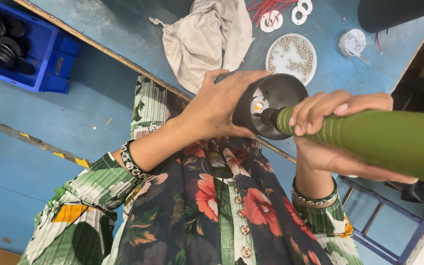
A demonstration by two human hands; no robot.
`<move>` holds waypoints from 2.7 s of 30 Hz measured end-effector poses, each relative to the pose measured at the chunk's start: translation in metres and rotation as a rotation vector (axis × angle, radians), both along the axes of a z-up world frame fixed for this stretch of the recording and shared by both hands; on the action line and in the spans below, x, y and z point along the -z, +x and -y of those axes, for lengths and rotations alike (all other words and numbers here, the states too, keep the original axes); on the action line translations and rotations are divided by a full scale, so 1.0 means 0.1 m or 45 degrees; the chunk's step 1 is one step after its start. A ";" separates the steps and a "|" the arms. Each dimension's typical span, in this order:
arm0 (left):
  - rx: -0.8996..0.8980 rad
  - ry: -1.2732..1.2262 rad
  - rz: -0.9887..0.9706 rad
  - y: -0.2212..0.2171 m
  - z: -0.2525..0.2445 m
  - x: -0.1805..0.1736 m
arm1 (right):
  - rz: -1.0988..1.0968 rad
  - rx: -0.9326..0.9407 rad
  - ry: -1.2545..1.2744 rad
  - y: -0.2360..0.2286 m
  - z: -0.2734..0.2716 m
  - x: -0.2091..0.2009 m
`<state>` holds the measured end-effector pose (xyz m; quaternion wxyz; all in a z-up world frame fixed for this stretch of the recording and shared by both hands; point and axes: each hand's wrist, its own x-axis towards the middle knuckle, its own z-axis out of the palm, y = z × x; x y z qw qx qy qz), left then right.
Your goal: The person wipes the inside of a black cylindrical housing with a cloth, then inserts a small LED bulb and wires into the fixture. They use a green glue gun to apply adhesive around the bulb base and secure the components inside the housing.
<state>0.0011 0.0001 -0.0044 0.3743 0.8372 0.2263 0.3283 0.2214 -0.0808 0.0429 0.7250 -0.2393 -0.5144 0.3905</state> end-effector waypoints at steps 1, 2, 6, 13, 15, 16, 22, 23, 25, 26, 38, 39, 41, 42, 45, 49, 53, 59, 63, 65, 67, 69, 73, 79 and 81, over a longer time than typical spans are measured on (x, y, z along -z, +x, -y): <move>-0.001 -0.008 -0.009 0.00 0.00 0.00 | -0.013 -0.002 -0.010 -0.01 0.01 0.02; -0.001 -0.015 -0.017 0.00 0.00 0.00 | -0.018 0.020 -0.039 -0.03 0.04 0.03; -0.007 0.012 -0.012 0.00 0.01 -0.01 | -0.025 0.031 -0.002 -0.02 0.02 0.05; -0.003 0.021 0.002 -0.01 0.02 0.01 | 0.130 0.201 0.043 -0.02 -0.09 -0.07; 0.006 0.019 -0.004 -0.01 0.02 -0.01 | 0.157 0.274 0.043 0.01 -0.12 -0.22; 0.012 0.010 -0.011 -0.01 0.02 -0.02 | 0.148 0.273 0.042 0.05 -0.12 -0.31; 0.038 -0.018 -0.005 -0.03 0.02 0.01 | 0.344 0.500 0.046 0.24 0.09 -0.63; 0.041 -0.018 0.001 -0.02 0.02 0.02 | 0.381 0.551 0.041 0.28 0.13 -0.64; 0.044 -0.018 0.011 -0.01 0.02 0.05 | 0.446 0.637 0.034 0.33 0.17 -0.63; 0.044 -0.017 0.016 -0.01 0.02 0.06 | 0.478 0.676 0.030 0.36 0.19 -0.61; 0.217 -0.261 -0.145 -0.12 -0.16 -0.79 | 0.516 1.125 -0.080 0.43 0.57 0.22; 0.218 -0.067 -0.290 0.02 -0.13 -0.85 | 0.467 1.197 -0.085 0.38 0.61 0.30; 0.225 0.321 -0.580 0.31 -0.06 -0.92 | 0.358 1.328 -0.110 0.24 0.69 0.50; 0.257 0.437 -0.732 0.45 -0.03 -0.91 | 0.353 1.350 -0.163 0.16 0.75 0.59; 0.376 0.729 -0.948 0.76 -0.05 -0.77 | 0.501 1.217 -0.320 -0.07 0.92 0.83; 0.558 0.845 -0.953 1.01 -0.25 -0.49 | 0.847 0.811 -0.453 -0.20 0.96 0.94; 0.678 0.884 -1.078 1.02 -0.34 -0.34 | 0.999 0.659 -0.579 -0.18 0.81 0.88; 0.557 0.903 -0.919 1.04 -0.32 -0.25 | 1.176 0.685 -0.613 -0.26 0.55 0.90; 0.513 0.897 -0.985 1.07 -0.26 -0.24 | 1.160 0.714 -0.630 -0.28 0.52 0.94; 0.510 0.879 -1.002 1.08 -0.25 -0.24 | 1.153 0.707 -0.608 -0.28 0.52 0.96; 0.552 0.891 -0.953 1.05 -0.32 -0.24 | 1.152 0.698 -0.596 -0.28 0.53 0.97; 0.578 0.897 -0.914 1.01 -0.38 -0.25 | 1.156 0.686 -0.594 -0.28 0.54 0.97; 0.613 0.882 -0.939 0.93 -0.39 -0.33 | 1.214 0.724 -0.575 -0.28 0.52 0.95; 0.562 0.906 -0.532 0.64 -0.47 -0.68 | 1.240 0.878 -0.202 -0.09 0.51 0.82; 0.577 0.889 -0.473 0.61 -0.48 -0.72 | 1.290 0.833 -0.215 0.04 0.49 0.70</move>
